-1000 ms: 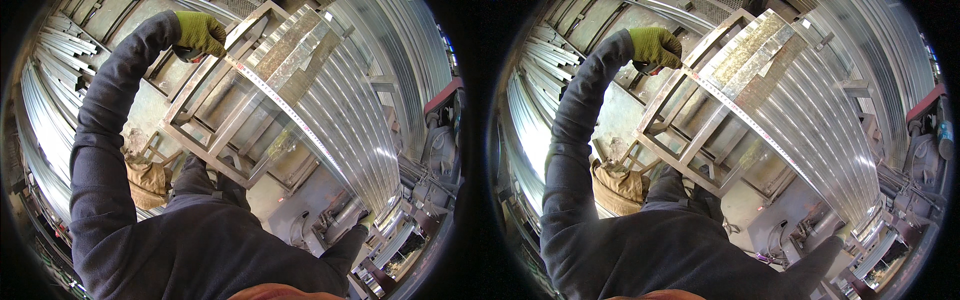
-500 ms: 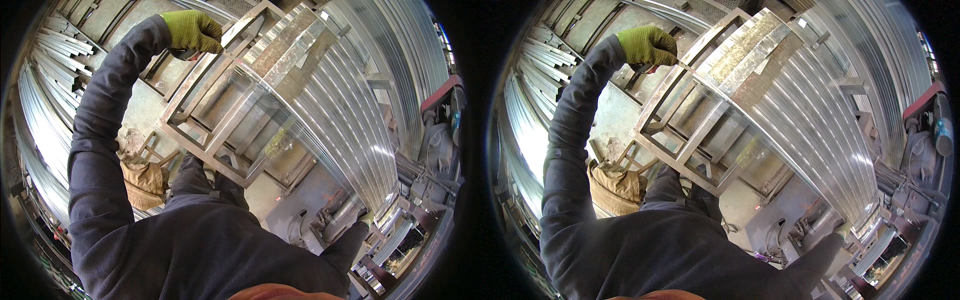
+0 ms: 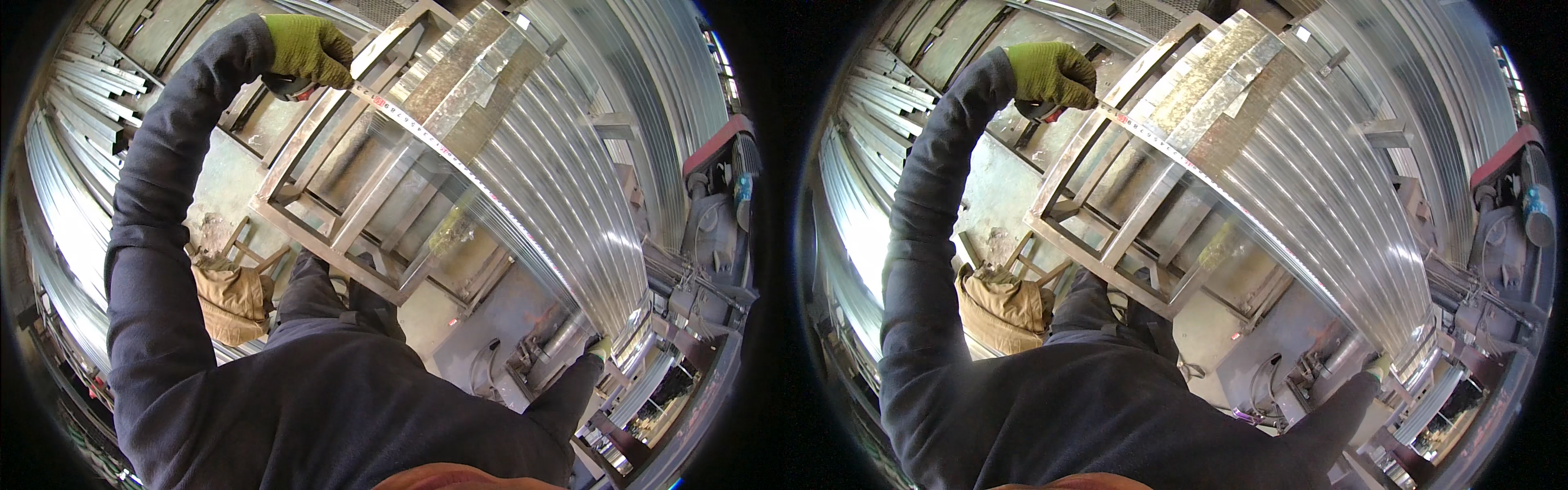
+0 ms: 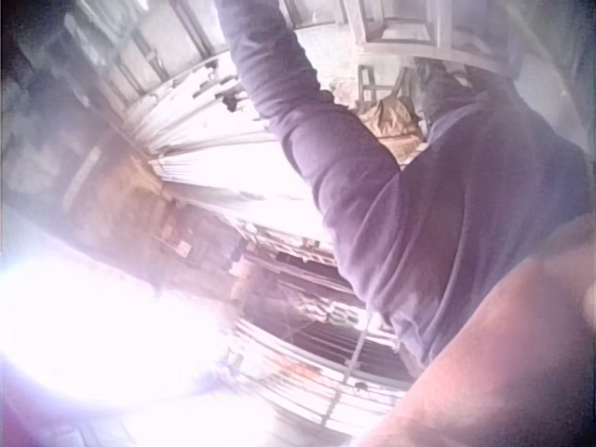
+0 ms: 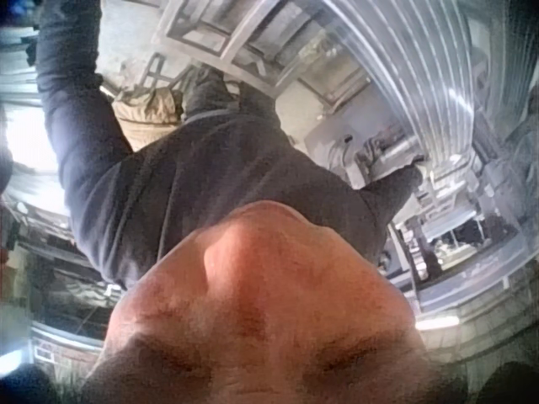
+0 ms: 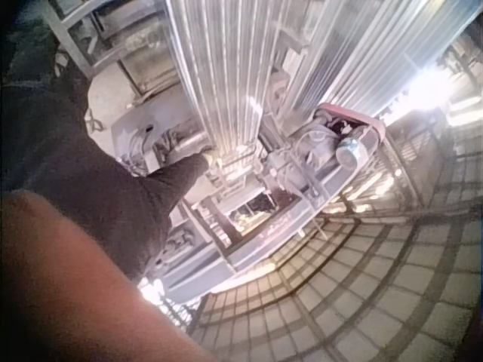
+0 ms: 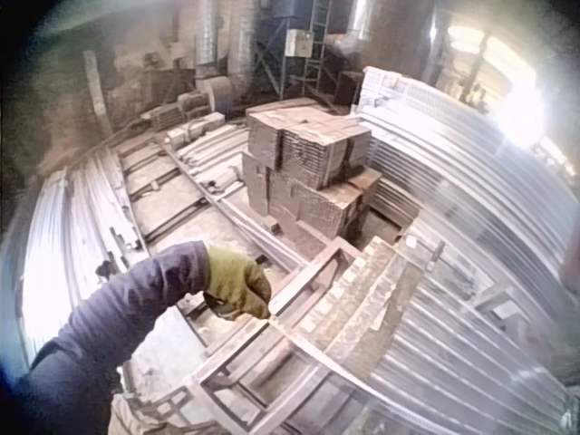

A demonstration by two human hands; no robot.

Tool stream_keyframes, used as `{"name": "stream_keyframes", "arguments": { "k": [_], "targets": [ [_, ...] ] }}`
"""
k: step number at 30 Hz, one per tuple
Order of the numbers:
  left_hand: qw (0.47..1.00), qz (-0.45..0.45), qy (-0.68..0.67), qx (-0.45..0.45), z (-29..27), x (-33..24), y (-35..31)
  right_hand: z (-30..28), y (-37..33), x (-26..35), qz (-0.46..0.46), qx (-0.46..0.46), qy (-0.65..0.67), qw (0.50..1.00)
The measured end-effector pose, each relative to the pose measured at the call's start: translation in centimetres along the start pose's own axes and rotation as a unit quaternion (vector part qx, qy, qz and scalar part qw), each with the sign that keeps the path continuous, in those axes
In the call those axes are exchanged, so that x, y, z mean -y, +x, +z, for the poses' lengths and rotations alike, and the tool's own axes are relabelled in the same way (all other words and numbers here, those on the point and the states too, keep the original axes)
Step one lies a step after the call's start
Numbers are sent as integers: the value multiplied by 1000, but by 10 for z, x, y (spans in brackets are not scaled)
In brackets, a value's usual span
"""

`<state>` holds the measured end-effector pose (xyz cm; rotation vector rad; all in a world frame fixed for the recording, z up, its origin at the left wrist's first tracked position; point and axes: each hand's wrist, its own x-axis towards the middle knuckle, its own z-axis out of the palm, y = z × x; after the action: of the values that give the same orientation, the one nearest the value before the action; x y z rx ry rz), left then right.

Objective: The person repeatedly measures a large corrugated metal sheet with a tape measure, repositioning it multiple times on a metal frame. They also briefly operate a nearby control panel with buttons.

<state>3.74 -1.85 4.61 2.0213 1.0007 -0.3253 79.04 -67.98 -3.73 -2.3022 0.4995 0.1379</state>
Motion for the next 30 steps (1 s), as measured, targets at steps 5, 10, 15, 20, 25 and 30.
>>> {"name": "stream_keyframes", "arguments": {
  "k": [5, 10, 15, 20, 25, 30],
  "targets": [
    [1000, 26, 12, 6, 1, 8, 10, -3, 3, -1, -248, -94, -509, 818],
    [992, -113, 44, 18, 0, 35, 19, 0, 14, -17, -292, 52, -302, 906],
    [999, 37, -26, 1, 6, 61, 35, 2, 23, -21, -292, -43, -549, 782],
    [983, 22, -179, 33, 5, 89, 43, 22, -18, 1, -110, -171, -262, 943],
    [982, 37, -183, 3, 6, 101, 52, 18, -25, -1, -128, -188, -223, 948],
    [979, 35, -201, 7, 6, 118, 47, 21, 4, -8, -117, -176, -232, 950]
  ]
}}
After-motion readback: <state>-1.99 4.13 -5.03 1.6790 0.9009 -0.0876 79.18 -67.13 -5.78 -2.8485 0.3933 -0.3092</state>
